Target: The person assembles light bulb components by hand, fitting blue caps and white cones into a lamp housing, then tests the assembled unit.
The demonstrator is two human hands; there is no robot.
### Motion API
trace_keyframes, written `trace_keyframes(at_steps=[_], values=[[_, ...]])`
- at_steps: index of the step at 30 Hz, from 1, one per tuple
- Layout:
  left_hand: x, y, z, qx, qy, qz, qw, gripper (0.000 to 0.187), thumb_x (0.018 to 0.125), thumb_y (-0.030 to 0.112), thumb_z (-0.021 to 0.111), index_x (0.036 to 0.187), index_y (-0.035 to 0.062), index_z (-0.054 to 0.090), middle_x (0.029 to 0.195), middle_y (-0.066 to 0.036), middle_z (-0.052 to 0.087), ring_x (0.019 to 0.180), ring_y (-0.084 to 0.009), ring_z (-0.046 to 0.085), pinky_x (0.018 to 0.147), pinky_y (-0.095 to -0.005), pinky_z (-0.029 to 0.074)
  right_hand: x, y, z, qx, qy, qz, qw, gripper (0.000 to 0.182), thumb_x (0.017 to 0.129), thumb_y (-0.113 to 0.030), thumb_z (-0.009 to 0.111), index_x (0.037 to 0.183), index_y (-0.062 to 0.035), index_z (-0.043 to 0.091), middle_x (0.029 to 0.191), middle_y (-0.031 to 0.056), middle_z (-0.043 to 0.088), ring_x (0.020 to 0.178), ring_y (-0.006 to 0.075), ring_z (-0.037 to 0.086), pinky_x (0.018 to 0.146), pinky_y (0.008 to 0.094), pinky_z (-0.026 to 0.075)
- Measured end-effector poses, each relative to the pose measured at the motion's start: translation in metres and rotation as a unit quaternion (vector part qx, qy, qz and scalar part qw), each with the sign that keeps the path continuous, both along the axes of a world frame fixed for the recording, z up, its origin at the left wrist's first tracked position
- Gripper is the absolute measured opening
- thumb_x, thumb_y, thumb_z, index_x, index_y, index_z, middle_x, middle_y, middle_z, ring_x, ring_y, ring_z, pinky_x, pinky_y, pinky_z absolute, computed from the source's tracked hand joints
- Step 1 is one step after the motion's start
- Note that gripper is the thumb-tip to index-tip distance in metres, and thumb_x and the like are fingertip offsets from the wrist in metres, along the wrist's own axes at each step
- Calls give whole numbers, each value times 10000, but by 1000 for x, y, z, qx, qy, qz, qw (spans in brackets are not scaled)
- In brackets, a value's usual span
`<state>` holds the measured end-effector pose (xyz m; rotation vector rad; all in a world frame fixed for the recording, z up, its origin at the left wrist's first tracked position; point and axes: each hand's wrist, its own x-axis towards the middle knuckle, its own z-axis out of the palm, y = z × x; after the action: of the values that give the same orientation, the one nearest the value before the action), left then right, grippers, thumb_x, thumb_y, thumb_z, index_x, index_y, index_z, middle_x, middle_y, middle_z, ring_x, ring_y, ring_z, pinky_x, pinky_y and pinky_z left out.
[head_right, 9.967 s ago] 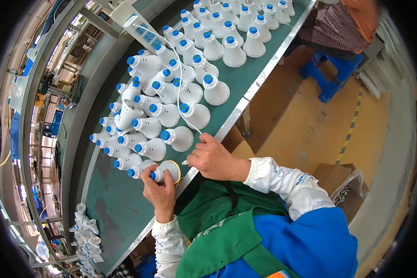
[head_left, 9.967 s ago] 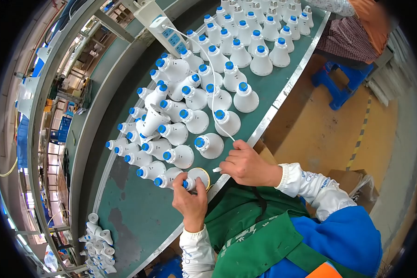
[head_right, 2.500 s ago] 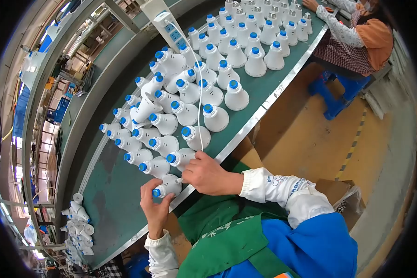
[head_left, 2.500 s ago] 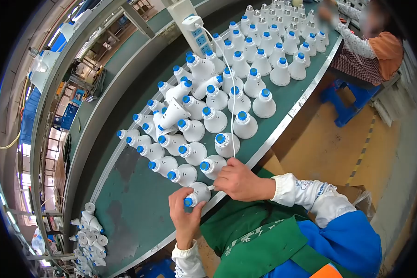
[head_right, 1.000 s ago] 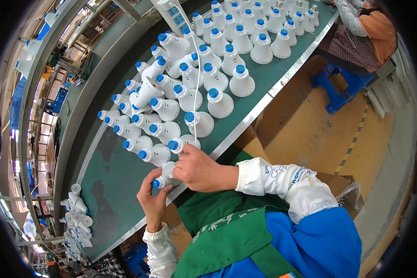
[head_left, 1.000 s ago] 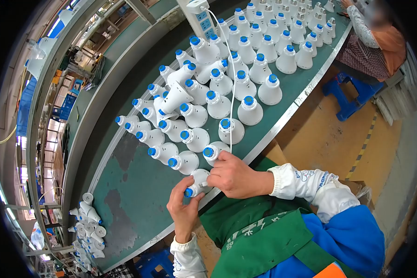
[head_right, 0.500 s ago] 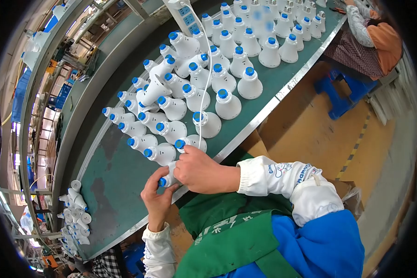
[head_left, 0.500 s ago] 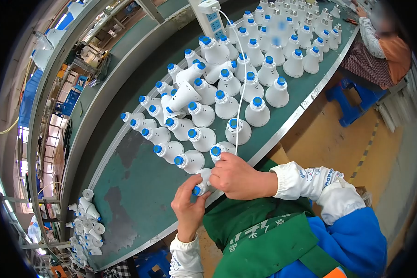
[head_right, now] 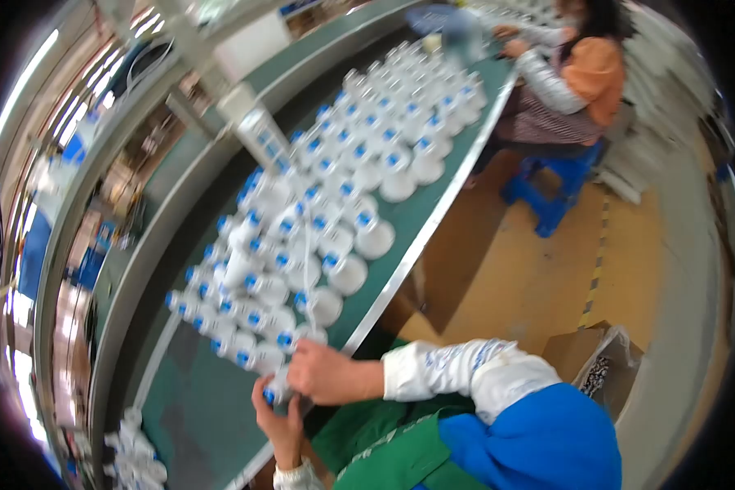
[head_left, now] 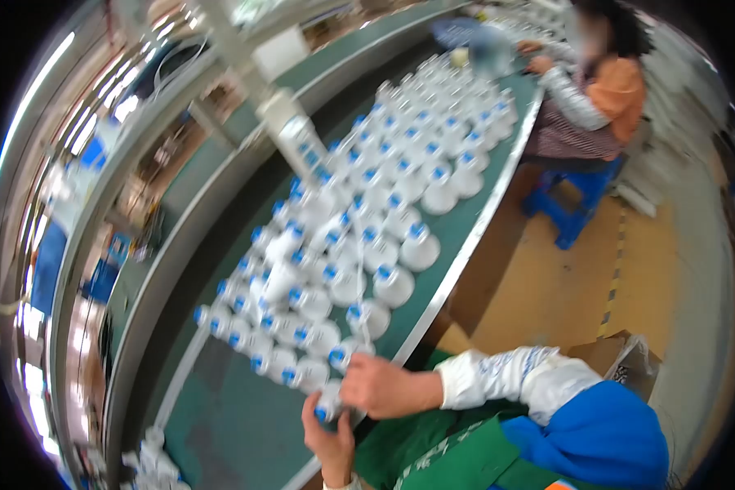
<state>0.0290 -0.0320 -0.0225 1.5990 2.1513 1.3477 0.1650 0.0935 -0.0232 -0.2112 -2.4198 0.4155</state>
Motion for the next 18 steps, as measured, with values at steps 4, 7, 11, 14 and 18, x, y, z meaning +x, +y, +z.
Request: trace_keyframes(at_steps=[4,7,11,14,18], values=[[1,2,-10,21,-17,9,1000,481,781,75,717,1215,-21,532,1156,-169,601,1083,-287,572,945,-386,449,27,9,55,33,127,-39,991,242,806,-147,571,983,10,620,863,118,592,935,272,587,846,372,409],[11,1,1,11,-52,12,999,444,809,105,710,1204,-23,554,1112,-196,616,1033,-320,591,923,-403,460,75,13,127,13,342,63,938,346,923,-277,513,1109,3,595,1024,135,604,1048,285,561,946,427,365],[9,2,2,11,16,17,1000,477,776,77,720,1212,-20,553,1120,-210,618,1048,-361,595,920,-425,466,76,-30,32,113,458,-164,866,720,810,-636,642,1292,-116,519,1309,141,558,1179,319,508,961,555,304],[8,1,0,18,27,16,999,475,774,94,734,1208,-2,564,1103,-206,623,1024,-369,602,915,-421,470,101,-16,122,94,437,99,889,470,819,-369,683,1177,-82,580,1075,132,589,959,324,545,816,544,369],[12,3,6,8,3,25,1000,474,768,128,757,1197,26,583,1097,-202,634,1009,-368,618,895,-422,485,113,-1,170,88,391,275,874,309,828,-198,702,1091,-58,621,921,125,609,814,325,569,721,532,412]])
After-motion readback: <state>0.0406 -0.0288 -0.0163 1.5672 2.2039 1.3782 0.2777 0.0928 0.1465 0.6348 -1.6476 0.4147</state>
